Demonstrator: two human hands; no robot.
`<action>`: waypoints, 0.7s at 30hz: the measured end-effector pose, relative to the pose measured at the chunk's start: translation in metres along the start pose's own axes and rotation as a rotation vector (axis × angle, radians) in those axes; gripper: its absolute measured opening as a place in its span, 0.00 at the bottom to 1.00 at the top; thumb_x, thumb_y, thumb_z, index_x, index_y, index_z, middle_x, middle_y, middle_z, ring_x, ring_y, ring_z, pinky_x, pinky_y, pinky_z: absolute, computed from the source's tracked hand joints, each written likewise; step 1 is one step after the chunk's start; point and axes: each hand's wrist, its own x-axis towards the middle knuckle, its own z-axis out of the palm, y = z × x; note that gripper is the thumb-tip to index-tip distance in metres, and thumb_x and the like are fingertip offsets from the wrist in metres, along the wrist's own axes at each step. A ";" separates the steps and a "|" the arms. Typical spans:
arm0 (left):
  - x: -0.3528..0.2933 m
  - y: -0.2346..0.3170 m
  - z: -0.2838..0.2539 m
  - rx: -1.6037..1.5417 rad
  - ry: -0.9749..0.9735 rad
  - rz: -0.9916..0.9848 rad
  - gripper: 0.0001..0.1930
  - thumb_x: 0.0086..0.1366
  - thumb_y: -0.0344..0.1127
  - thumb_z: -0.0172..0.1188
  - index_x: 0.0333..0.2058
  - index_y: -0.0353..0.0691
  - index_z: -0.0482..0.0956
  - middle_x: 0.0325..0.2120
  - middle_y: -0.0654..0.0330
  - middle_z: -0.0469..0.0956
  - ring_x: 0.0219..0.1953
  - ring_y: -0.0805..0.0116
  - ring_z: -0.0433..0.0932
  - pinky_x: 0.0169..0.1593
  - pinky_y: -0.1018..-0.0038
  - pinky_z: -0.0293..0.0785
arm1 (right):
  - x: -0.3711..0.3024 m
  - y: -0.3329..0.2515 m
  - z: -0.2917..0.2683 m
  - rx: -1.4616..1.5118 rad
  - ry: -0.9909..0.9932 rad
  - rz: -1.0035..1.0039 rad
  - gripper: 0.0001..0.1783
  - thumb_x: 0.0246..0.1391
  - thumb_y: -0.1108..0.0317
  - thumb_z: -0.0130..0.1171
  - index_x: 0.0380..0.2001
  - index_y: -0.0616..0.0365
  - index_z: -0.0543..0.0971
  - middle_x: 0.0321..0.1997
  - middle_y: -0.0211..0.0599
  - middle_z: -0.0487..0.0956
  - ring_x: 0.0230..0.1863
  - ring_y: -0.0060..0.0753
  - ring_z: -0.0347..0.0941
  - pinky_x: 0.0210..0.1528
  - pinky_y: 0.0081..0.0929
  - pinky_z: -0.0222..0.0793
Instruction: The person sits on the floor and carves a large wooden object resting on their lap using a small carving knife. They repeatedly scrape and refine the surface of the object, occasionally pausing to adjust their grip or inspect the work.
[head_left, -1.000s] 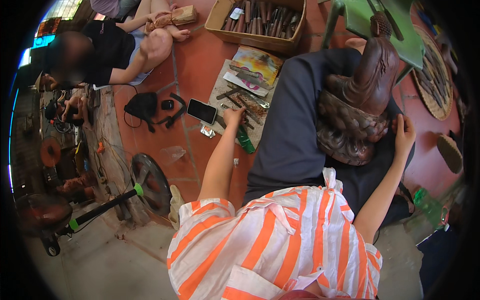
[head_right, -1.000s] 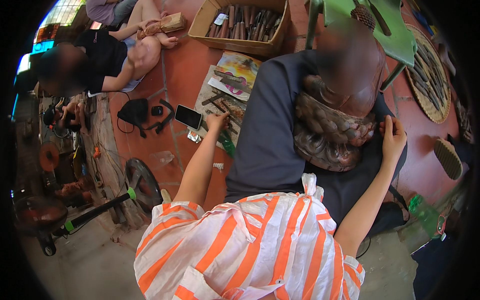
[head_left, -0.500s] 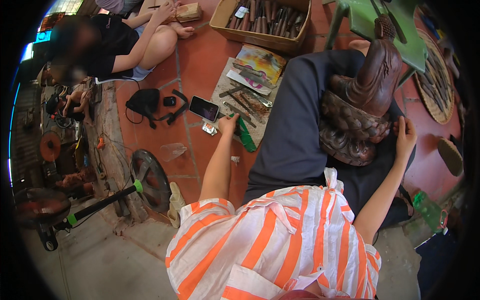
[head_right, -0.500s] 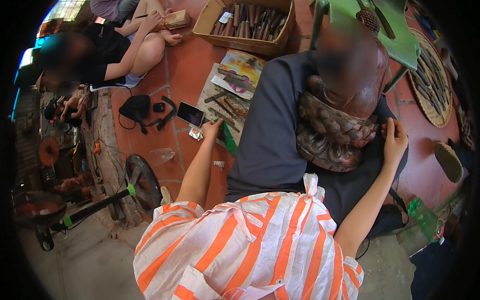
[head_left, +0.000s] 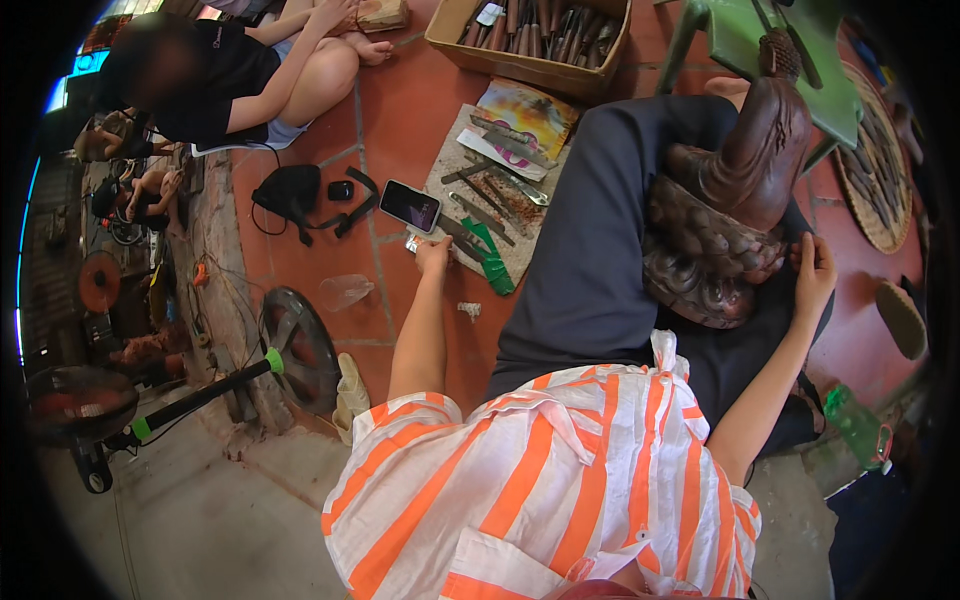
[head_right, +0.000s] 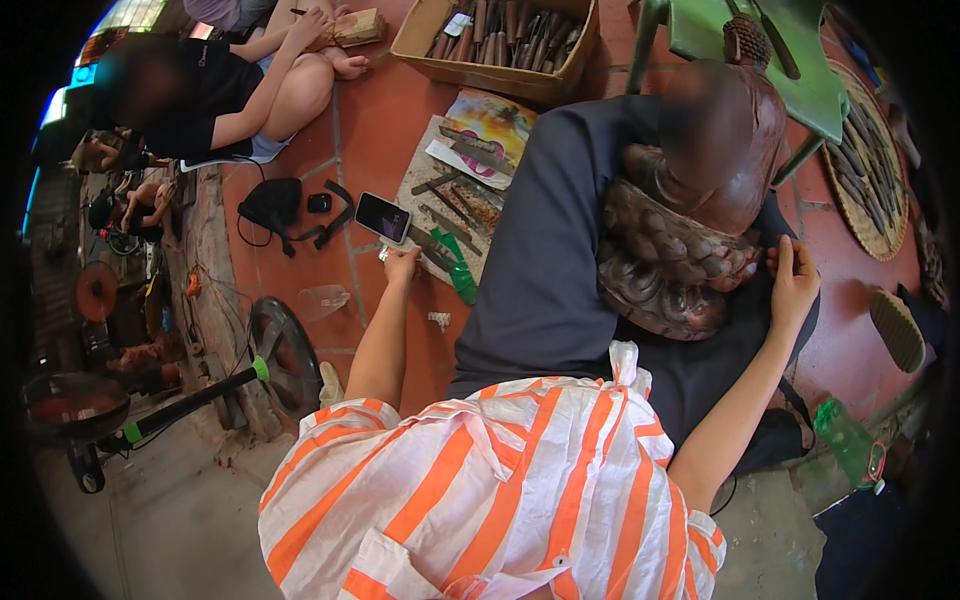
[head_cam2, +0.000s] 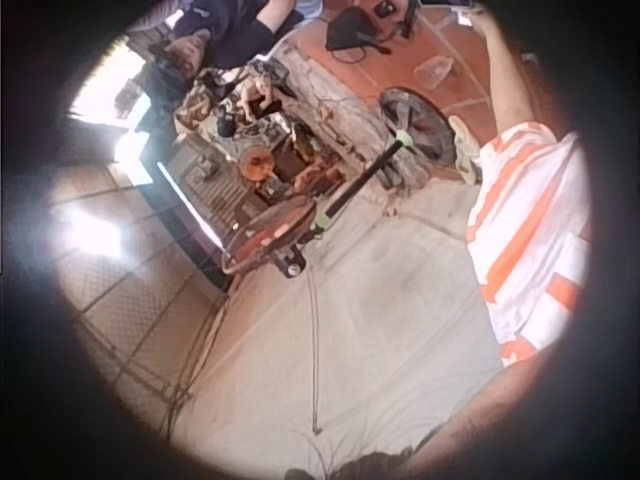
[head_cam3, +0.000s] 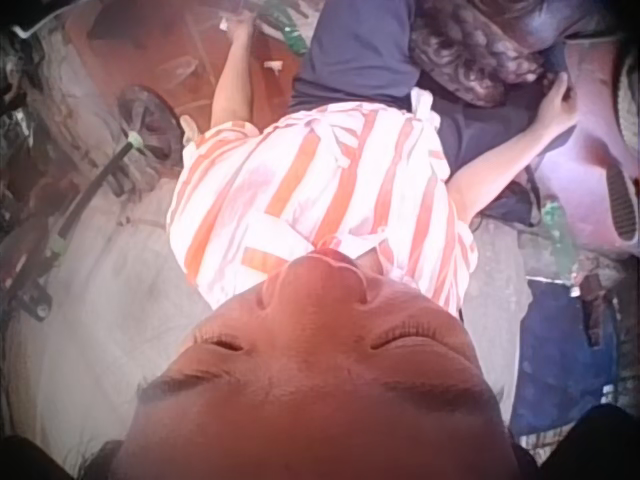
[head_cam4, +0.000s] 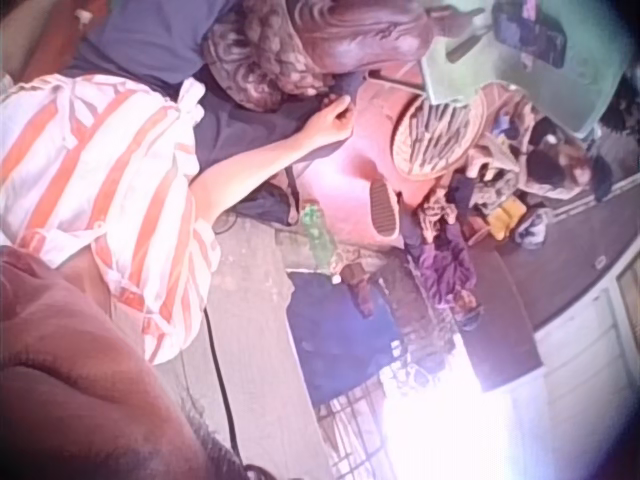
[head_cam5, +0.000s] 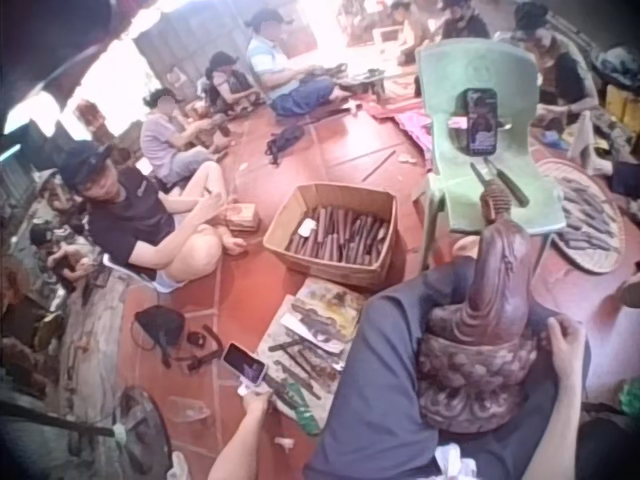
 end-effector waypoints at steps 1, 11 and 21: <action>-0.002 0.000 -0.001 -0.007 -0.009 -0.011 0.15 0.55 0.40 0.67 0.23 0.33 0.77 0.17 0.58 0.77 0.14 0.71 0.73 0.16 0.76 0.68 | 0.000 0.000 0.000 0.001 -0.005 -0.003 0.13 0.59 0.62 0.57 0.34 0.63 0.80 0.25 0.29 0.78 0.27 0.16 0.72 0.29 0.14 0.67; -0.026 0.011 0.011 0.568 0.046 0.176 0.25 0.51 0.55 0.68 0.26 0.32 0.81 0.29 0.46 0.81 0.35 0.51 0.80 0.41 0.61 0.75 | 0.000 -0.001 0.005 0.022 0.015 -0.014 0.12 0.59 0.63 0.57 0.33 0.63 0.79 0.25 0.29 0.78 0.26 0.16 0.71 0.29 0.14 0.66; -0.025 0.007 0.007 0.513 -0.044 0.147 0.22 0.51 0.52 0.66 0.29 0.35 0.82 0.31 0.49 0.81 0.37 0.51 0.80 0.41 0.61 0.74 | 0.003 0.003 0.001 0.014 -0.006 -0.027 0.11 0.59 0.63 0.57 0.31 0.62 0.79 0.24 0.29 0.77 0.25 0.15 0.70 0.27 0.14 0.66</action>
